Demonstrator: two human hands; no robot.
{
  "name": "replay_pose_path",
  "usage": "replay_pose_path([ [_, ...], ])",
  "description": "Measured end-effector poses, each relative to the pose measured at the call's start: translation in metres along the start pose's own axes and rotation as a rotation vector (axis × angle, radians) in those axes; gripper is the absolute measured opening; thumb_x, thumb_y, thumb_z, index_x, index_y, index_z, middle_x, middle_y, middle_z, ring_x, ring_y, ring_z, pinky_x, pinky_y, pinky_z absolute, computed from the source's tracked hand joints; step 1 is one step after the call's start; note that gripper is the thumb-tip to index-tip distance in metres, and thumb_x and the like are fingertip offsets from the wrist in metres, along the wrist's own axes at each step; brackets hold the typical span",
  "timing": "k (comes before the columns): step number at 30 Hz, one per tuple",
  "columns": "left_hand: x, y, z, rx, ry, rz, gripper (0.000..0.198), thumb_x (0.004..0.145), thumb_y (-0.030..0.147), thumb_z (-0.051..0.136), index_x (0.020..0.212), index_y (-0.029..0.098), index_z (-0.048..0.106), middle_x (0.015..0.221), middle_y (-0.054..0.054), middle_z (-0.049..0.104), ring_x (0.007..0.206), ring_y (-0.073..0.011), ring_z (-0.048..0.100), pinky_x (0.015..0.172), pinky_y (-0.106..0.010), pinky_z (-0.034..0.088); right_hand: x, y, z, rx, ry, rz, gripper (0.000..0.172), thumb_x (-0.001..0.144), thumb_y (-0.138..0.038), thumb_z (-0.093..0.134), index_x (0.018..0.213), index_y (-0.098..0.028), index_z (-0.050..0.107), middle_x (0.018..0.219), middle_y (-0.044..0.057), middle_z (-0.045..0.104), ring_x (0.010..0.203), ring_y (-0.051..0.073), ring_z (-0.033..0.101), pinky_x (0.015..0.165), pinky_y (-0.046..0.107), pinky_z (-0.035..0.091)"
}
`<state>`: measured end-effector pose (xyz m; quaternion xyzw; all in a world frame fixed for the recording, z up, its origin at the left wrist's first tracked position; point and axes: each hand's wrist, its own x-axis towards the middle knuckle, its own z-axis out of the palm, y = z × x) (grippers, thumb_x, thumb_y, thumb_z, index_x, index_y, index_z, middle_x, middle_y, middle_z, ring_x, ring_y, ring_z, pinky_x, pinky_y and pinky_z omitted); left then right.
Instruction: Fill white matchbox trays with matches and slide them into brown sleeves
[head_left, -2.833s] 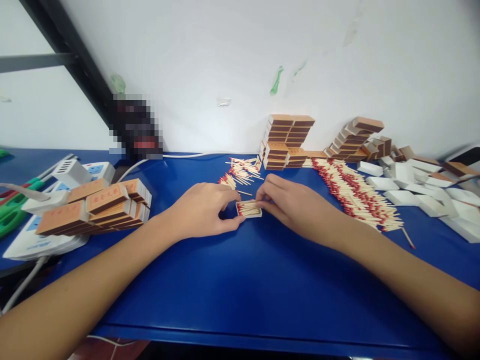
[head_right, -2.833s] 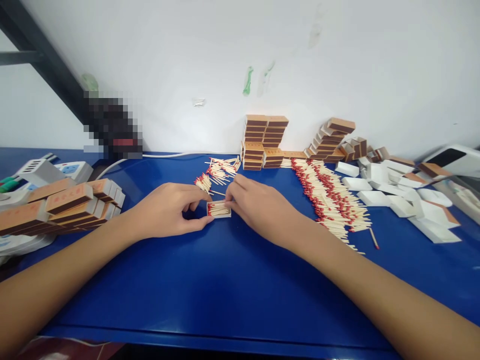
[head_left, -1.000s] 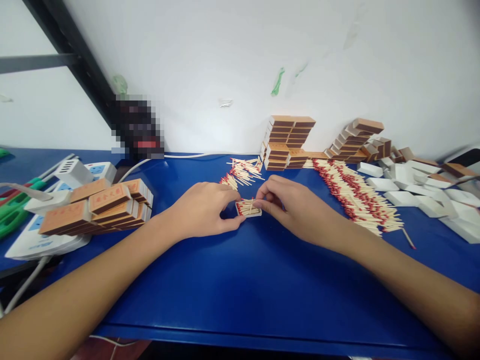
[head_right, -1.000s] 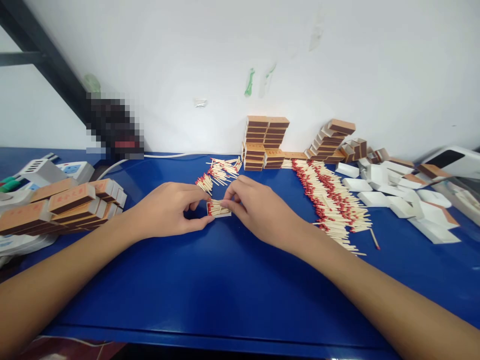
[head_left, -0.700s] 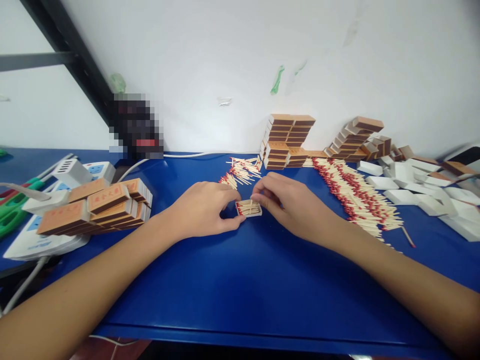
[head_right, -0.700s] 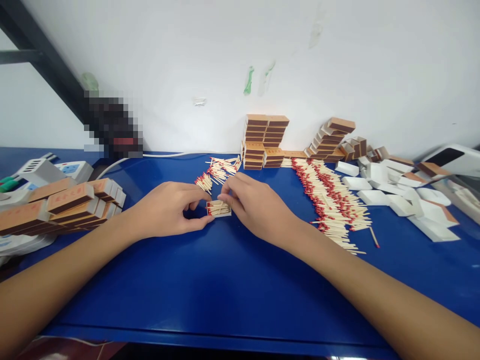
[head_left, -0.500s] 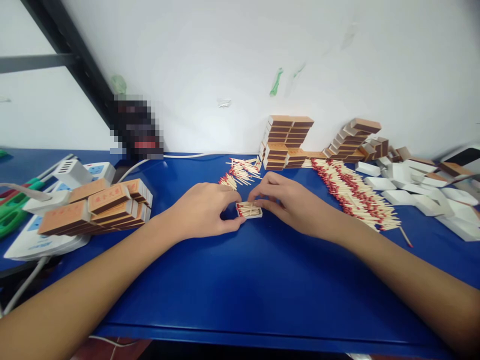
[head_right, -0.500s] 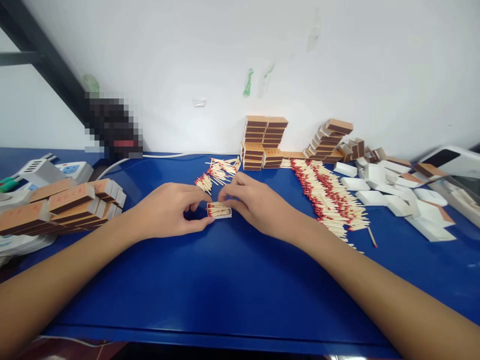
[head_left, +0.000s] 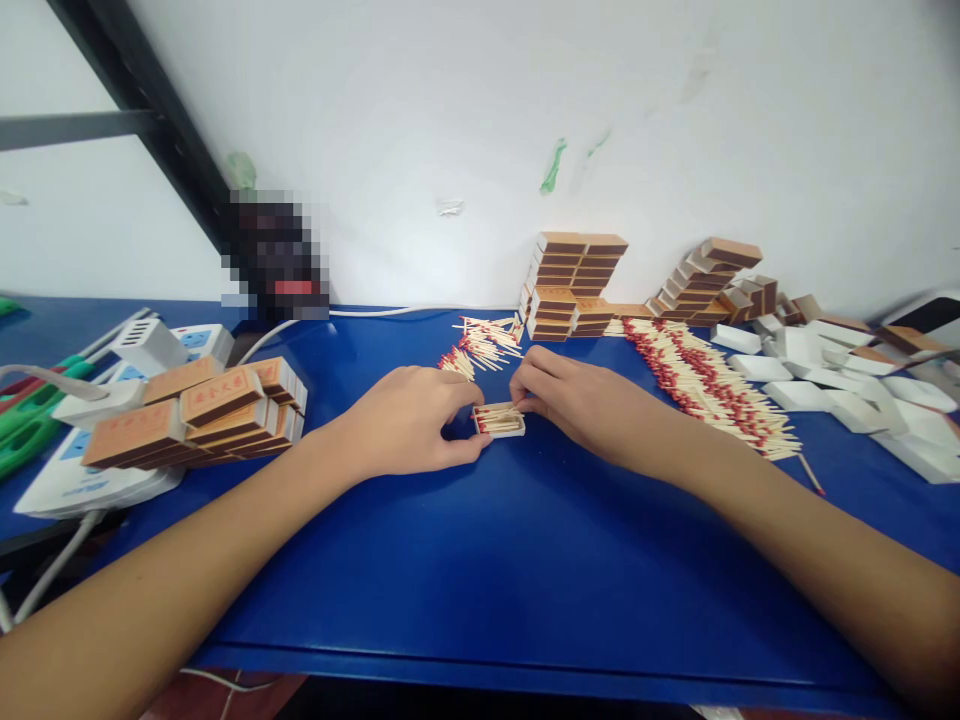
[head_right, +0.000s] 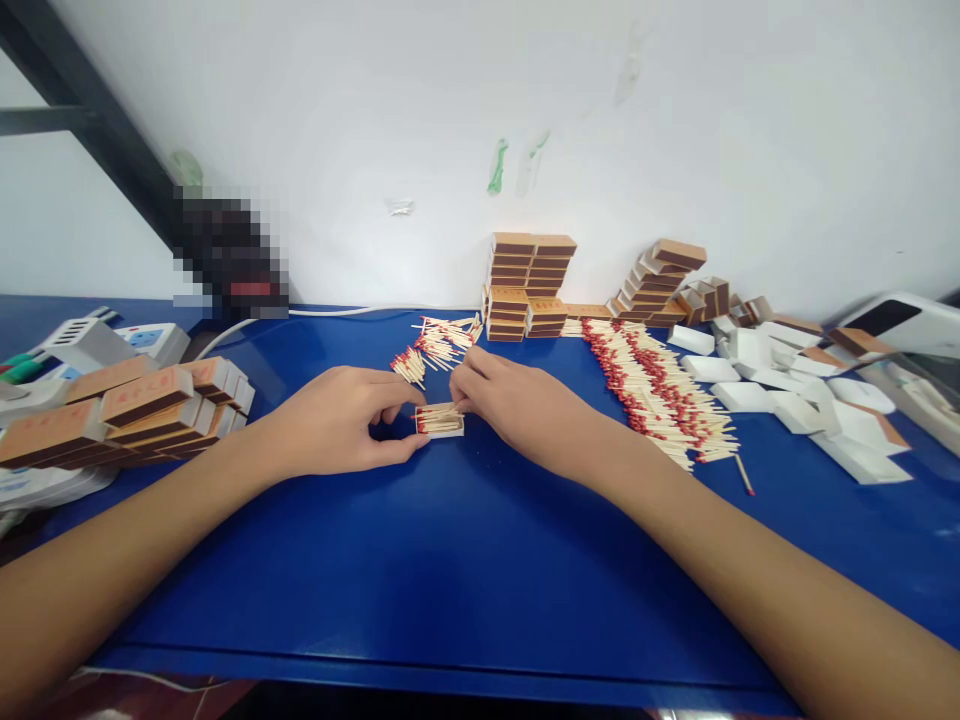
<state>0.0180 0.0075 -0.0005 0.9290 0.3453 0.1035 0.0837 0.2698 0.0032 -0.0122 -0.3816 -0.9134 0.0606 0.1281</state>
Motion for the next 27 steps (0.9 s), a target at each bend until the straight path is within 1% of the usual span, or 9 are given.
replay_pose_path([
  [6, -0.001, 0.000, -0.001, -0.003, -0.009, 0.000, 0.024, 0.092, 0.040, 0.066, 0.095, 0.018, 0.074, 0.080, -0.001, 0.069, 0.067, -0.0152, 0.057, 0.062, -0.030, 0.036, -0.001, -0.002, -0.003, 0.053, -0.043, 0.011, 0.018, 0.108, -0.024, 0.041, 0.101, -0.022, 0.058, 0.103, 0.007, 0.062, 0.082, 0.019, 0.061, 0.069, 0.031, 0.044],
  [11, -0.001, 0.000, -0.002, 0.000, -0.006, 0.001, 0.022, 0.092, 0.038, 0.066, 0.094, 0.017, 0.074, 0.080, -0.001, 0.069, 0.067, -0.0150, 0.058, 0.062, -0.030, 0.036, -0.002, -0.002, -0.004, 0.142, -0.061, 0.053, 0.015, 0.107, -0.021, 0.042, 0.099, -0.023, 0.055, 0.099, 0.006, 0.066, 0.081, 0.019, 0.061, 0.070, 0.031, 0.044],
  [17, -0.001, 0.001, -0.002, -0.005, -0.006, 0.005, 0.023, 0.092, 0.038, 0.067, 0.096, 0.017, 0.075, 0.079, -0.001, 0.069, 0.066, -0.0145, 0.057, 0.061, -0.029, 0.036, -0.004, 0.001, 0.002, 0.048, -0.042, 0.068, 0.015, 0.106, -0.017, 0.042, 0.096, -0.022, 0.053, 0.100, 0.006, 0.063, 0.077, 0.019, 0.059, 0.069, 0.031, 0.044],
  [19, -0.001, 0.001, -0.002, -0.005, -0.005, 0.004, 0.023, 0.092, 0.038, 0.067, 0.097, 0.017, 0.076, 0.079, -0.001, 0.069, 0.065, -0.0144, 0.057, 0.061, -0.029, 0.035, -0.004, 0.004, 0.005, 0.031, -0.023, 0.045, 0.016, 0.107, -0.018, 0.041, 0.100, -0.022, 0.055, 0.102, 0.007, 0.063, 0.080, 0.019, 0.061, 0.070, 0.031, 0.046],
  [21, 0.000, 0.001, -0.002, -0.008, -0.005, -0.003, 0.024, 0.092, 0.039, 0.067, 0.098, 0.017, 0.076, 0.079, -0.001, 0.069, 0.065, -0.0144, 0.057, 0.060, -0.029, 0.035, -0.004, 0.007, 0.006, 0.033, 0.011, 0.016, 0.018, 0.107, -0.019, 0.041, 0.109, -0.021, 0.058, 0.107, 0.008, 0.063, 0.086, 0.021, 0.064, 0.073, 0.031, 0.048],
  [24, 0.000, 0.001, -0.002, -0.010, -0.009, -0.011, 0.025, 0.093, 0.039, 0.066, 0.099, 0.017, 0.076, 0.080, -0.001, 0.070, 0.066, -0.0146, 0.057, 0.061, -0.029, 0.036, -0.006, 0.012, 0.004, 0.006, 0.020, 0.001, 0.026, 0.108, -0.022, 0.040, 0.121, -0.021, 0.062, 0.112, 0.011, 0.061, 0.089, 0.022, 0.065, 0.076, 0.033, 0.050],
  [27, 0.000, 0.001, -0.002, -0.010, -0.013, -0.011, 0.024, 0.092, 0.039, 0.066, 0.099, 0.018, 0.076, 0.081, -0.001, 0.070, 0.066, -0.0149, 0.058, 0.061, -0.029, 0.036, -0.008, 0.015, -0.001, 0.047, -0.021, 0.011, 0.031, 0.109, -0.026, 0.037, 0.115, -0.021, 0.067, 0.108, 0.011, 0.060, 0.086, 0.021, 0.062, 0.078, 0.035, 0.051],
])
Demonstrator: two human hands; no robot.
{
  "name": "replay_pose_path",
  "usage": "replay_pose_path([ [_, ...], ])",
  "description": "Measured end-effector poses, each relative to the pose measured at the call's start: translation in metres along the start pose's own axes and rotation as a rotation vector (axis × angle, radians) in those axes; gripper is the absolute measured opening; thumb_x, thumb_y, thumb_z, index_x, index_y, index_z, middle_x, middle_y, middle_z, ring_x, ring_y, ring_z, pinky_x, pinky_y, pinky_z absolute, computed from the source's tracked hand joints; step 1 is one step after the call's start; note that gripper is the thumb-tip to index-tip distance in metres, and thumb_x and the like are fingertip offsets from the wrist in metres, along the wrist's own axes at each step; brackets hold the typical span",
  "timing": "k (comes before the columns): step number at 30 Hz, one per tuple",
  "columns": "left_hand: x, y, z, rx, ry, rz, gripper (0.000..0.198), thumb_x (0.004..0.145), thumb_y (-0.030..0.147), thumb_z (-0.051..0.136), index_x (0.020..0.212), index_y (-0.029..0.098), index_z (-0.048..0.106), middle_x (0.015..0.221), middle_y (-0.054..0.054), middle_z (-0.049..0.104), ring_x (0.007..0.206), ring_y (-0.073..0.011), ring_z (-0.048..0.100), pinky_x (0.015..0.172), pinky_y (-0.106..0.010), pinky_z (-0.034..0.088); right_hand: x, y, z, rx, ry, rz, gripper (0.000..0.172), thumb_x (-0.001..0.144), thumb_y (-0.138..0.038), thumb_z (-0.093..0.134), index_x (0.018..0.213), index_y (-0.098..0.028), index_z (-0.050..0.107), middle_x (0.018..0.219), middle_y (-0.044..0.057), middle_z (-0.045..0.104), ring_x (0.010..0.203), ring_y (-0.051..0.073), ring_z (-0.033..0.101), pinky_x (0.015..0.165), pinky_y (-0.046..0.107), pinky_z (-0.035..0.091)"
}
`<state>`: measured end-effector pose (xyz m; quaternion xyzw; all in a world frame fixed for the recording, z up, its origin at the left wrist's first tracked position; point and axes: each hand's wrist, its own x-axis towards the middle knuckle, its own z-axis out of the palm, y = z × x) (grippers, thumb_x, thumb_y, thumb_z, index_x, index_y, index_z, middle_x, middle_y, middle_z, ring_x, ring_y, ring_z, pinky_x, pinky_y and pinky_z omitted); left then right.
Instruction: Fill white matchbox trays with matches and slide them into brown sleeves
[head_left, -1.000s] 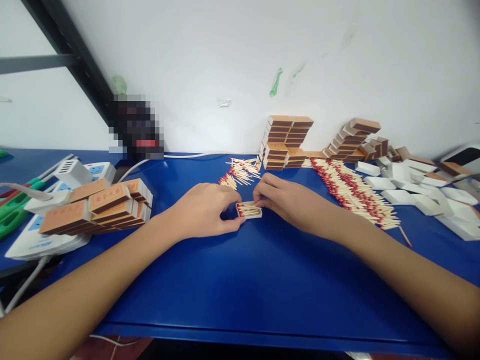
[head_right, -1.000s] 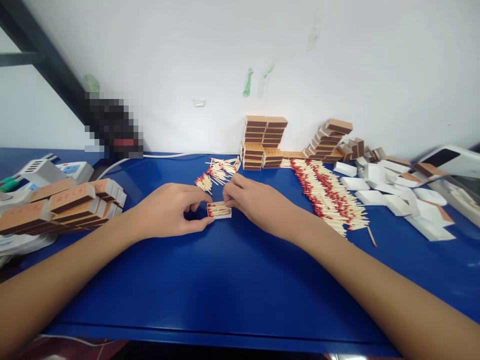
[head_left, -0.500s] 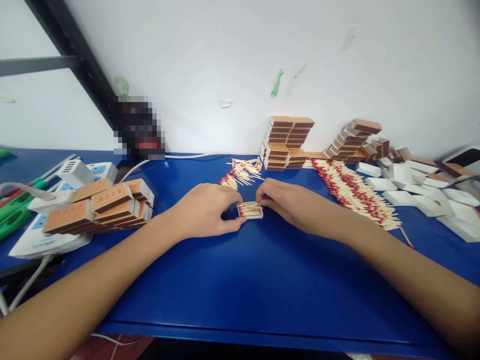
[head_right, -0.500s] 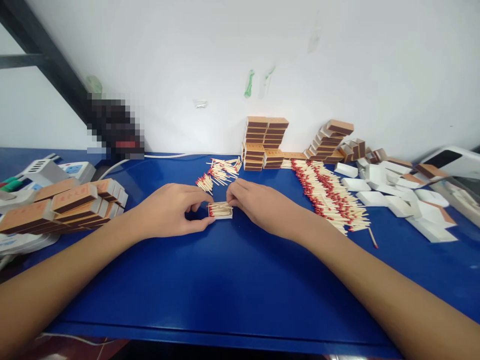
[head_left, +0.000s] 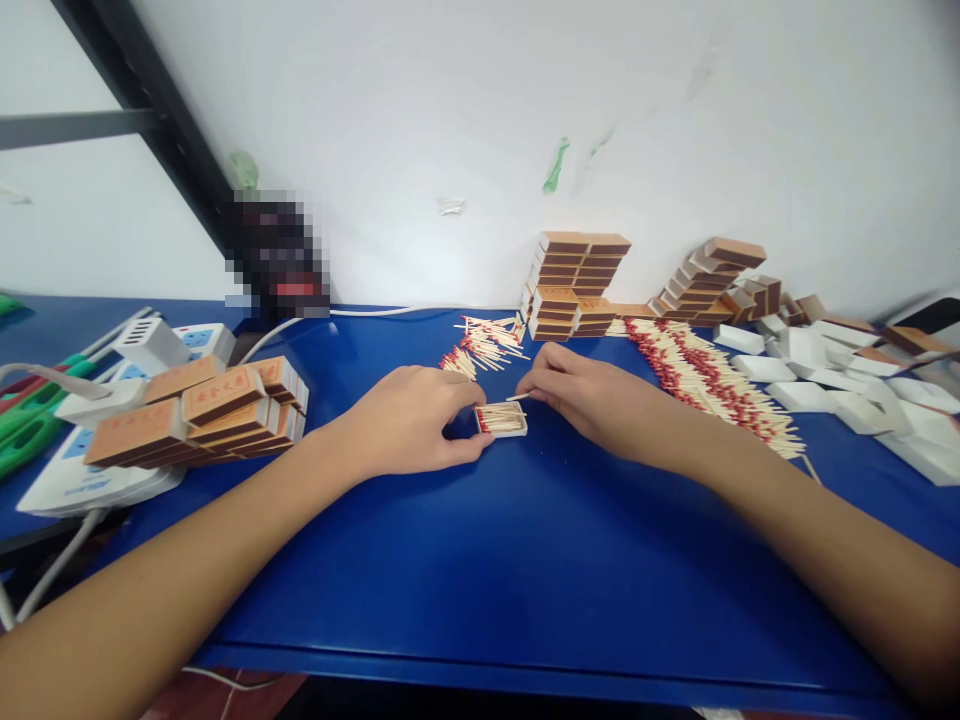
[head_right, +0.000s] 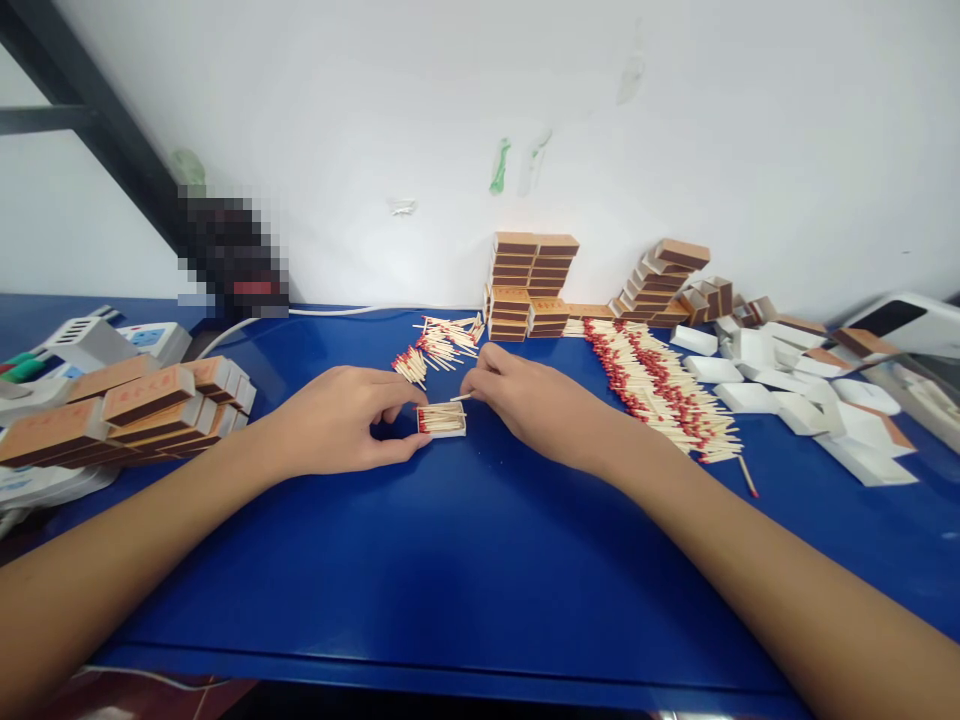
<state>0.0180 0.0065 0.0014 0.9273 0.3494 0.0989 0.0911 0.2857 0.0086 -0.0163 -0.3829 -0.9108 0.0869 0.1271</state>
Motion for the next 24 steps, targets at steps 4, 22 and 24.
replay_pose_path([
  [4, 0.000, 0.000, 0.000, 0.008, 0.006, 0.014, 0.022, 0.092, 0.038, 0.066, 0.097, 0.018, 0.076, 0.081, -0.001, 0.070, 0.066, -0.0149, 0.058, 0.061, -0.029, 0.036, 0.007, -0.003, -0.004, 0.221, 0.064, 0.084, 0.027, 0.108, -0.035, 0.045, 0.103, -0.022, 0.069, 0.101, 0.009, 0.067, 0.090, 0.022, 0.063, 0.081, 0.036, 0.052],
  [22, -0.001, -0.001, 0.002, 0.031, -0.005, 0.027, 0.025, 0.094, 0.040, 0.066, 0.101, 0.018, 0.075, 0.084, -0.002, 0.072, 0.068, -0.0158, 0.060, 0.062, -0.030, 0.037, 0.021, 0.036, 0.008, 0.271, 0.307, 0.326, 0.027, 0.096, -0.043, 0.061, 0.091, -0.020, 0.074, 0.085, 0.006, 0.075, 0.072, 0.019, 0.060, 0.066, 0.032, 0.046],
  [24, -0.001, -0.001, 0.002, 0.033, -0.008, 0.026, 0.026, 0.094, 0.041, 0.066, 0.101, 0.018, 0.074, 0.084, -0.002, 0.071, 0.068, -0.0158, 0.060, 0.062, -0.030, 0.037, 0.025, 0.038, 0.014, 0.228, 0.316, 0.317, 0.023, 0.095, -0.039, 0.060, 0.092, -0.020, 0.073, 0.083, 0.005, 0.073, 0.069, 0.018, 0.057, 0.065, 0.032, 0.045],
])
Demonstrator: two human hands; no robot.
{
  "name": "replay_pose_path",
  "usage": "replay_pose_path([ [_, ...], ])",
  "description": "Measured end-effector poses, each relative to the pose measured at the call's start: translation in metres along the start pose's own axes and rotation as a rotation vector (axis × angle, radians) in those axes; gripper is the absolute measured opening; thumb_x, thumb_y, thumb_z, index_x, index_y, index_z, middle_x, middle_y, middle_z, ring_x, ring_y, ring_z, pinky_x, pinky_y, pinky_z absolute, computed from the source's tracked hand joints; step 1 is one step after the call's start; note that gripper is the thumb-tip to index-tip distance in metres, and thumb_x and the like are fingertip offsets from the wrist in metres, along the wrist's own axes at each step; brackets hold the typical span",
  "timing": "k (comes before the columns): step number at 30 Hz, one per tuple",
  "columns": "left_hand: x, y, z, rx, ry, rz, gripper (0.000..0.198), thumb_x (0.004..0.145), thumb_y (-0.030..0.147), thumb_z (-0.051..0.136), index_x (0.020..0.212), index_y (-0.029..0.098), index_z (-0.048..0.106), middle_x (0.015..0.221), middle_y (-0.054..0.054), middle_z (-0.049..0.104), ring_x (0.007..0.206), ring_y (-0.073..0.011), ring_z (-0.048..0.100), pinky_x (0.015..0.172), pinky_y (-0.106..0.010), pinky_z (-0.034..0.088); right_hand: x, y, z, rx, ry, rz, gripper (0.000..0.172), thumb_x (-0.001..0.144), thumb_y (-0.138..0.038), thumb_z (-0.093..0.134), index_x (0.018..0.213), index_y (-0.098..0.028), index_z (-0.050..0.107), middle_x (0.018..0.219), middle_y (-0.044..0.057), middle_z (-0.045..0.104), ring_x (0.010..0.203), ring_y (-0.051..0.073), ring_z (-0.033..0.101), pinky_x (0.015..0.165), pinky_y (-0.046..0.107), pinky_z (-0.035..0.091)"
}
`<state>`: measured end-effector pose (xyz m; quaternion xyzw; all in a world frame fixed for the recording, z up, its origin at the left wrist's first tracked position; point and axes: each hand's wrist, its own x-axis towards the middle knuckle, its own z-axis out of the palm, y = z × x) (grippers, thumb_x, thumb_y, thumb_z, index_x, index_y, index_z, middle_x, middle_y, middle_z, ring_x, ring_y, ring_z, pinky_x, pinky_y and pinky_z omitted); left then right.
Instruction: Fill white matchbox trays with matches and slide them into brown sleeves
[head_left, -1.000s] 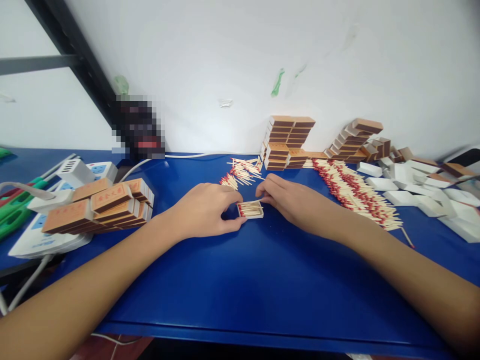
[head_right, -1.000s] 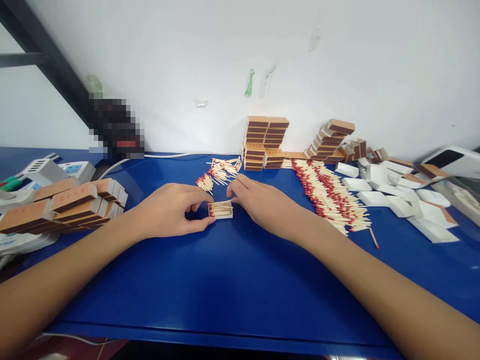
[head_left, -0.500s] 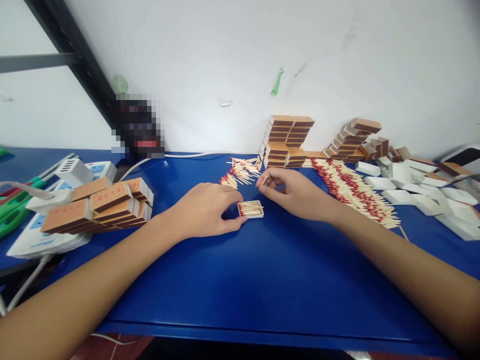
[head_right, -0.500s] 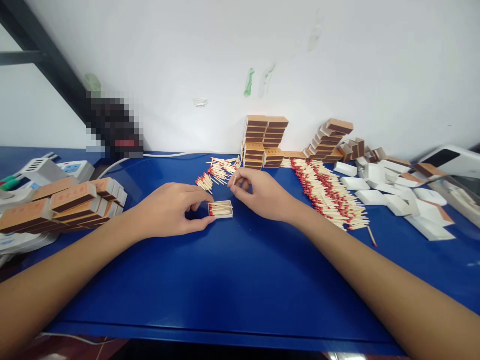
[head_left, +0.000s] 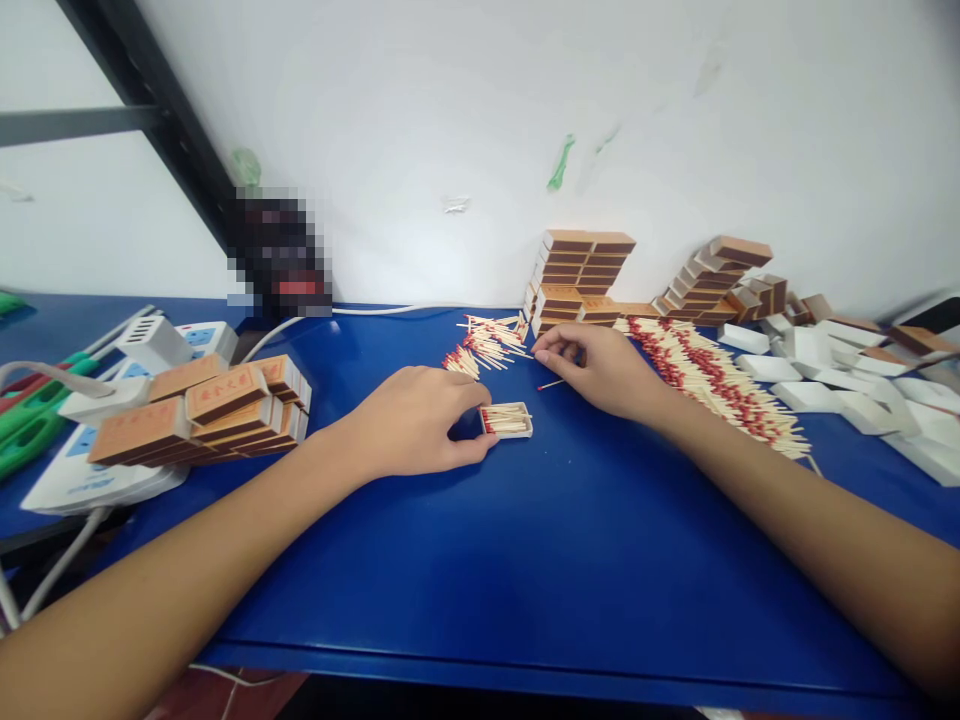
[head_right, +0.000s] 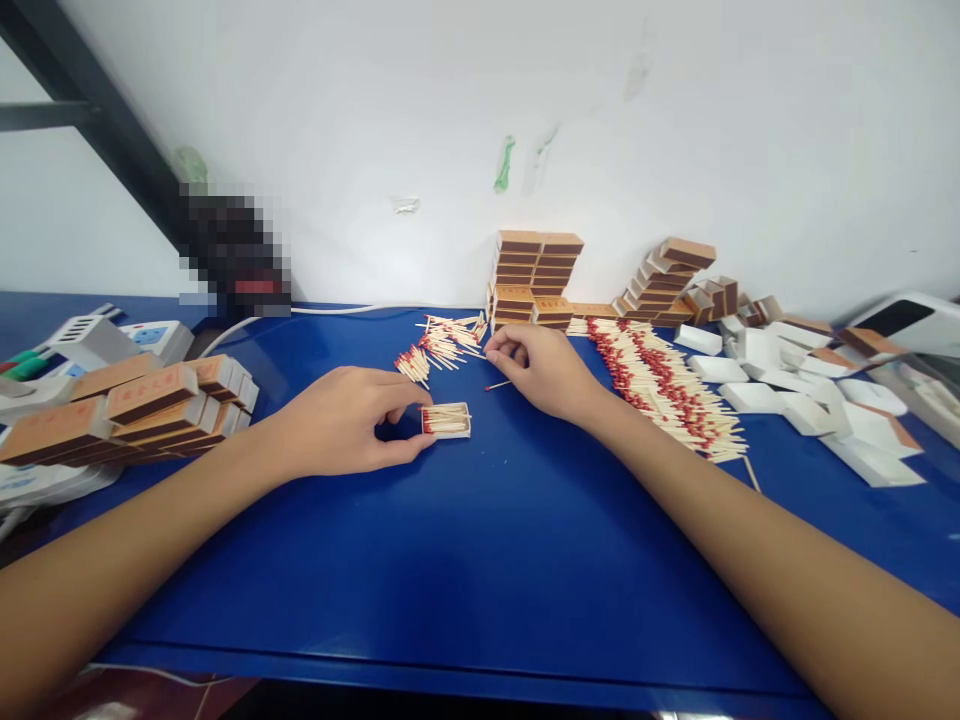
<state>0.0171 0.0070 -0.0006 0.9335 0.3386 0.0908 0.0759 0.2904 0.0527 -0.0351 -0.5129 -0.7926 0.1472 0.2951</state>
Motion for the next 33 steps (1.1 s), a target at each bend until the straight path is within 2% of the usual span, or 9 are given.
replay_pose_path([
  [3, 0.000, 0.001, 0.000, 0.003, -0.004, -0.009, 0.026, 0.094, 0.040, 0.066, 0.102, 0.018, 0.075, 0.083, -0.002, 0.071, 0.067, -0.0156, 0.058, 0.061, -0.030, 0.036, 0.005, 0.001, 0.007, -0.090, -0.004, -0.004, 0.019, 0.092, -0.036, 0.063, 0.089, -0.020, 0.072, 0.080, 0.004, 0.069, 0.065, 0.017, 0.053, 0.064, 0.031, 0.041],
  [6, 0.001, 0.001, -0.001, 0.000, -0.002, -0.013, 0.025, 0.094, 0.040, 0.066, 0.102, 0.018, 0.075, 0.082, -0.001, 0.070, 0.066, -0.0152, 0.057, 0.061, -0.030, 0.036, 0.007, 0.000, 0.006, -0.148, -0.052, 0.019, 0.018, 0.095, -0.034, 0.061, 0.088, -0.019, 0.068, 0.080, 0.005, 0.068, 0.069, 0.018, 0.055, 0.066, 0.032, 0.040],
  [13, 0.001, 0.002, -0.002, -0.024, 0.007, -0.011, 0.023, 0.093, 0.037, 0.065, 0.099, 0.018, 0.076, 0.082, -0.001, 0.070, 0.066, -0.0147, 0.057, 0.061, -0.030, 0.035, -0.001, 0.011, -0.017, -0.186, -0.167, -0.082, 0.019, 0.099, -0.033, 0.051, 0.086, -0.021, 0.059, 0.091, 0.009, 0.067, 0.080, 0.022, 0.059, 0.073, 0.034, 0.043],
  [17, 0.000, 0.001, 0.000, -0.032, 0.006, -0.007, 0.024, 0.093, 0.038, 0.064, 0.100, 0.018, 0.076, 0.081, -0.001, 0.070, 0.066, -0.0147, 0.058, 0.061, -0.030, 0.036, -0.007, 0.015, -0.028, -0.162, -0.286, -0.099, 0.023, 0.101, -0.038, 0.049, 0.088, -0.022, 0.060, 0.089, 0.008, 0.066, 0.080, 0.023, 0.059, 0.073, 0.034, 0.044],
  [22, 0.000, 0.000, 0.001, -0.035, 0.027, 0.002, 0.025, 0.094, 0.039, 0.065, 0.101, 0.018, 0.076, 0.078, 0.000, 0.069, 0.066, -0.0143, 0.058, 0.062, -0.029, 0.036, -0.009, 0.012, -0.032, -0.105, -0.311, -0.086, 0.031, 0.101, -0.052, 0.051, 0.099, -0.023, 0.063, 0.090, 0.007, 0.066, 0.080, 0.023, 0.059, 0.073, 0.035, 0.044],
  [26, 0.000, 0.000, 0.000, -0.032, 0.025, 0.007, 0.024, 0.094, 0.038, 0.065, 0.101, 0.018, 0.076, 0.078, 0.000, 0.069, 0.066, -0.0143, 0.059, 0.061, -0.029, 0.036, -0.009, 0.012, -0.029, -0.124, -0.330, -0.094, 0.029, 0.099, -0.049, 0.054, 0.090, -0.023, 0.063, 0.087, 0.007, 0.065, 0.082, 0.024, 0.059, 0.072, 0.035, 0.043],
  [29, 0.000, 0.001, 0.000, -0.032, 0.027, -0.005, 0.025, 0.094, 0.038, 0.065, 0.104, 0.018, 0.076, 0.079, 0.000, 0.070, 0.066, -0.0144, 0.059, 0.062, -0.029, 0.036, -0.012, 0.005, -0.025, -0.089, -0.301, -0.090, 0.030, 0.101, -0.048, 0.052, 0.087, -0.023, 0.061, 0.090, 0.008, 0.066, 0.083, 0.024, 0.059, 0.073, 0.035, 0.044],
  [33, 0.000, 0.001, 0.001, -0.024, 0.041, -0.009, 0.024, 0.093, 0.038, 0.067, 0.104, 0.018, 0.076, 0.079, 0.000, 0.070, 0.066, -0.0146, 0.059, 0.062, -0.029, 0.036, -0.023, -0.024, -0.017, -0.025, -0.258, -0.114, 0.028, 0.105, -0.045, 0.050, 0.093, -0.023, 0.062, 0.093, 0.007, 0.066, 0.083, 0.022, 0.059, 0.073, 0.034, 0.045],
])
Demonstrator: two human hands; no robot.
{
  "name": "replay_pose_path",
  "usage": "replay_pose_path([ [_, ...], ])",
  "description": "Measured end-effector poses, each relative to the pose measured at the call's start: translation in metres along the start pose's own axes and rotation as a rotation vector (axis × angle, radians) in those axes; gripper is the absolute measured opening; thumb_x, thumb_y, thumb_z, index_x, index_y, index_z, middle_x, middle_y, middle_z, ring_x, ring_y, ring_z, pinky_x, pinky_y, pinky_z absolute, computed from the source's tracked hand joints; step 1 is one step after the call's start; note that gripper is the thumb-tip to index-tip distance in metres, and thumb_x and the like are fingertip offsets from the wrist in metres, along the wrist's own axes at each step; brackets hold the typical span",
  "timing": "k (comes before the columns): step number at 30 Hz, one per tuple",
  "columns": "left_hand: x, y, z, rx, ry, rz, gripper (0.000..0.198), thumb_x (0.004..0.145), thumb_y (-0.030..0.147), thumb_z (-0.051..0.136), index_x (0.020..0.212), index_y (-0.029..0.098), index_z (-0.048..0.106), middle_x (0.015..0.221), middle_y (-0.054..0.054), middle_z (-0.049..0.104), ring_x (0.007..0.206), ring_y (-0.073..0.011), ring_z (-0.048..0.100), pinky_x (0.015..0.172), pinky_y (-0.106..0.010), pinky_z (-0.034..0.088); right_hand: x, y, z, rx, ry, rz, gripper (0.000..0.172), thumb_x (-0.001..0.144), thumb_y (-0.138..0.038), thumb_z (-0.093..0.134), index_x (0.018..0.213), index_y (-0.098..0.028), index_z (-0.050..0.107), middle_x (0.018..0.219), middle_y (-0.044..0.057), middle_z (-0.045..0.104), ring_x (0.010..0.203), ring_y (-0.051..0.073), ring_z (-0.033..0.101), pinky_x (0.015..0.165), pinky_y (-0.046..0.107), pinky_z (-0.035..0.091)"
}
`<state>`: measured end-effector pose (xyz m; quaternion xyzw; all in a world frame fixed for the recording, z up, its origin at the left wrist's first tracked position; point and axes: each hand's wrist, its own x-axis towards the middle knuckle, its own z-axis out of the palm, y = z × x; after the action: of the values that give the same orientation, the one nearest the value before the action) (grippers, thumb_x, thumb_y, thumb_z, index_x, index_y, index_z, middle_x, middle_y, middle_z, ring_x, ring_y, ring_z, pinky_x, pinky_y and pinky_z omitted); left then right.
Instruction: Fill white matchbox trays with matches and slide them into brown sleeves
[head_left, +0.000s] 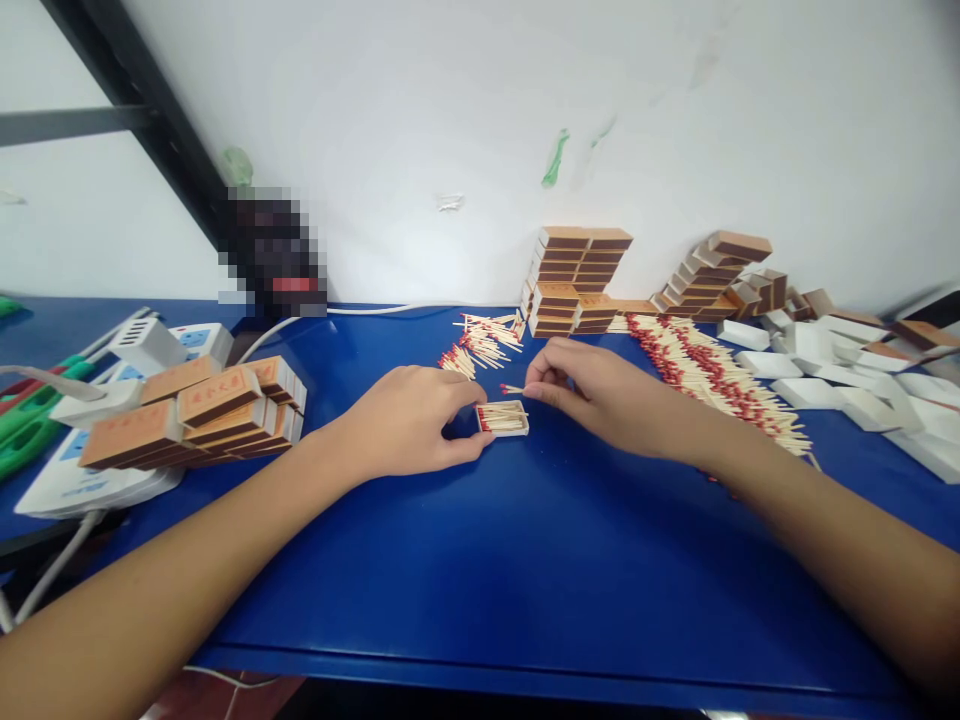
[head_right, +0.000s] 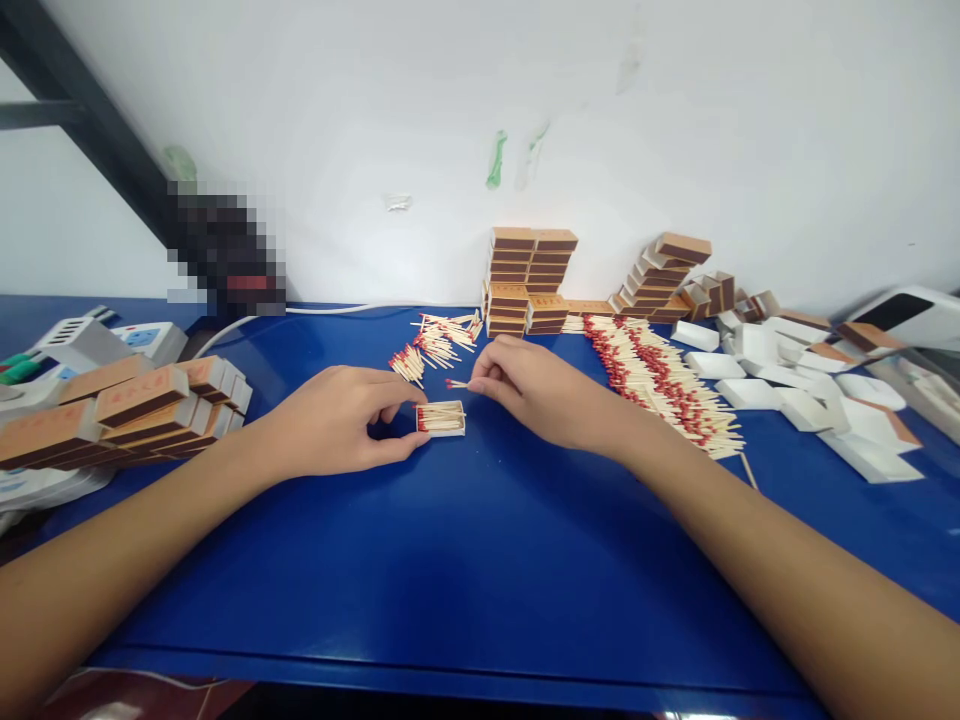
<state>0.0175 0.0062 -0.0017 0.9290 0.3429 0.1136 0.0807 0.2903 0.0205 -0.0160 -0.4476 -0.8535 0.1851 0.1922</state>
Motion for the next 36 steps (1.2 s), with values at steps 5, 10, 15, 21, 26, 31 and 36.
replay_pose_path([
  [5, 0.000, 0.000, 0.000, 0.022, -0.002, 0.001, 0.022, 0.092, 0.038, 0.068, 0.094, 0.017, 0.073, 0.076, 0.000, 0.068, 0.065, -0.0146, 0.057, 0.060, -0.029, 0.034, -0.009, -0.036, 0.014, -0.032, -0.024, -0.057, 0.018, 0.106, -0.033, 0.053, 0.095, -0.022, 0.062, 0.099, 0.007, 0.065, 0.082, 0.019, 0.060, 0.071, 0.032, 0.044],
  [10, 0.001, 0.000, -0.001, 0.020, -0.013, 0.001, 0.022, 0.093, 0.038, 0.068, 0.094, 0.017, 0.073, 0.077, 0.000, 0.067, 0.063, -0.0138, 0.056, 0.060, -0.029, 0.035, -0.002, -0.030, 0.015, -0.015, 0.078, -0.086, 0.017, 0.105, -0.033, 0.058, 0.096, -0.021, 0.065, 0.089, 0.004, 0.063, 0.078, 0.018, 0.058, 0.069, 0.031, 0.043],
  [15, 0.000, 0.000, -0.001, 0.024, -0.016, 0.010, 0.024, 0.093, 0.038, 0.068, 0.101, 0.017, 0.075, 0.077, 0.000, 0.068, 0.063, -0.0141, 0.056, 0.060, -0.029, 0.036, 0.024, -0.005, 0.026, -0.014, 0.236, -0.051, 0.013, 0.098, -0.030, 0.068, 0.105, -0.021, 0.074, 0.088, 0.003, 0.066, 0.069, 0.017, 0.056, 0.068, 0.032, 0.044],
  [21, 0.001, 0.001, -0.001, 0.026, -0.032, 0.000, 0.024, 0.094, 0.039, 0.067, 0.100, 0.018, 0.075, 0.078, 0.000, 0.069, 0.065, -0.0150, 0.058, 0.061, -0.030, 0.036, 0.032, 0.002, 0.042, -0.035, 0.277, -0.134, 0.020, 0.101, -0.028, 0.062, 0.105, -0.021, 0.081, 0.109, 0.009, 0.073, 0.090, 0.022, 0.068, 0.078, 0.036, 0.051],
  [26, 0.001, 0.001, -0.001, 0.037, -0.035, 0.000, 0.025, 0.094, 0.040, 0.068, 0.101, 0.018, 0.076, 0.081, -0.001, 0.071, 0.066, -0.0152, 0.059, 0.061, -0.030, 0.036, 0.027, 0.004, 0.040, -0.100, 0.301, -0.162, 0.018, 0.099, -0.022, 0.062, 0.098, -0.022, 0.080, 0.100, 0.007, 0.078, 0.090, 0.023, 0.070, 0.076, 0.036, 0.052],
  [31, 0.000, 0.000, 0.000, 0.053, -0.028, 0.015, 0.026, 0.094, 0.041, 0.067, 0.102, 0.018, 0.076, 0.084, -0.002, 0.072, 0.066, -0.0152, 0.060, 0.061, -0.029, 0.037, 0.022, 0.005, 0.032, -0.128, 0.274, -0.139, 0.015, 0.097, -0.023, 0.063, 0.093, -0.022, 0.077, 0.095, 0.007, 0.076, 0.085, 0.022, 0.067, 0.076, 0.036, 0.051],
  [36, -0.001, 0.000, 0.000, 0.041, -0.028, 0.015, 0.026, 0.094, 0.040, 0.066, 0.104, 0.018, 0.075, 0.085, -0.002, 0.073, 0.068, -0.0157, 0.061, 0.062, -0.029, 0.038, 0.018, 0.006, 0.027, -0.153, 0.267, -0.121, 0.012, 0.096, -0.026, 0.064, 0.088, -0.022, 0.072, 0.091, 0.007, 0.073, 0.089, 0.025, 0.064, 0.081, 0.039, 0.049],
])
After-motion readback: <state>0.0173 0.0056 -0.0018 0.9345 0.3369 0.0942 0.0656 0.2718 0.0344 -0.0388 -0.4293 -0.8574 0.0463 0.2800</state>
